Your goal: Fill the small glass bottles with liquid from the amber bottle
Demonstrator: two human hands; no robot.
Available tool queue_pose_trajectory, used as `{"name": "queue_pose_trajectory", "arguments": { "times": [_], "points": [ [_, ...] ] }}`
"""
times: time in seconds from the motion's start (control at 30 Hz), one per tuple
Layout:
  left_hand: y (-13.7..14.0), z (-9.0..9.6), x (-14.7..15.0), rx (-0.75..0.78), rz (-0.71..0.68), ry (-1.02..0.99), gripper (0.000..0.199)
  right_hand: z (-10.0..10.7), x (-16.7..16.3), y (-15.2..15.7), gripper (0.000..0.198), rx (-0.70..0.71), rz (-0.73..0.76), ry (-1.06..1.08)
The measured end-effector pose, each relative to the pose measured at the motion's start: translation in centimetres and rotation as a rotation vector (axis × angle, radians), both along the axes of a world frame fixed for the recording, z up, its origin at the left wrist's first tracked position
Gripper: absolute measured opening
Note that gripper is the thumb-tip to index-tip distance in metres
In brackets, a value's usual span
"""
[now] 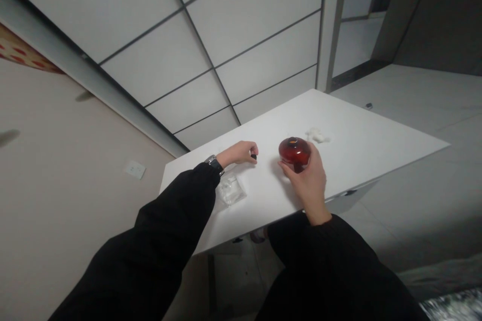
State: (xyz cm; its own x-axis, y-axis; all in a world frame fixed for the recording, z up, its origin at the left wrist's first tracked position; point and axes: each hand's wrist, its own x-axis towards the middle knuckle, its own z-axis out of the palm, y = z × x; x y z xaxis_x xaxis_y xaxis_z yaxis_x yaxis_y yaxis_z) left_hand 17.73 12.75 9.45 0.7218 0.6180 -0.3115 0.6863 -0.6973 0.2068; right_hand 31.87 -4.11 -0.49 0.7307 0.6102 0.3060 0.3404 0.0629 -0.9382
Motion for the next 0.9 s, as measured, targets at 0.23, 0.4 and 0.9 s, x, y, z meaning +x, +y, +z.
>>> {"name": "queue_pose_trajectory", "arguments": {
  "times": [0.23, 0.4, 0.9],
  "points": [
    [0.6, -1.8, 1.8, -0.068, -0.151, 0.037, 0.028, -0.2, 0.3, 0.3, 0.084, 0.021, 0.021, -0.005],
    [0.9, -2.6, 1.7, -0.016, -0.170, 0.031, 0.028, -0.1, 0.4, 0.1, 0.081, 0.026, 0.014, 0.005],
    [-2.1, -2.7, 1.5, 0.213, -0.253, 0.074, 0.048, -0.4, 2.1, -0.2, 0.091, 0.318, -0.304, 0.063]
  ]
}}
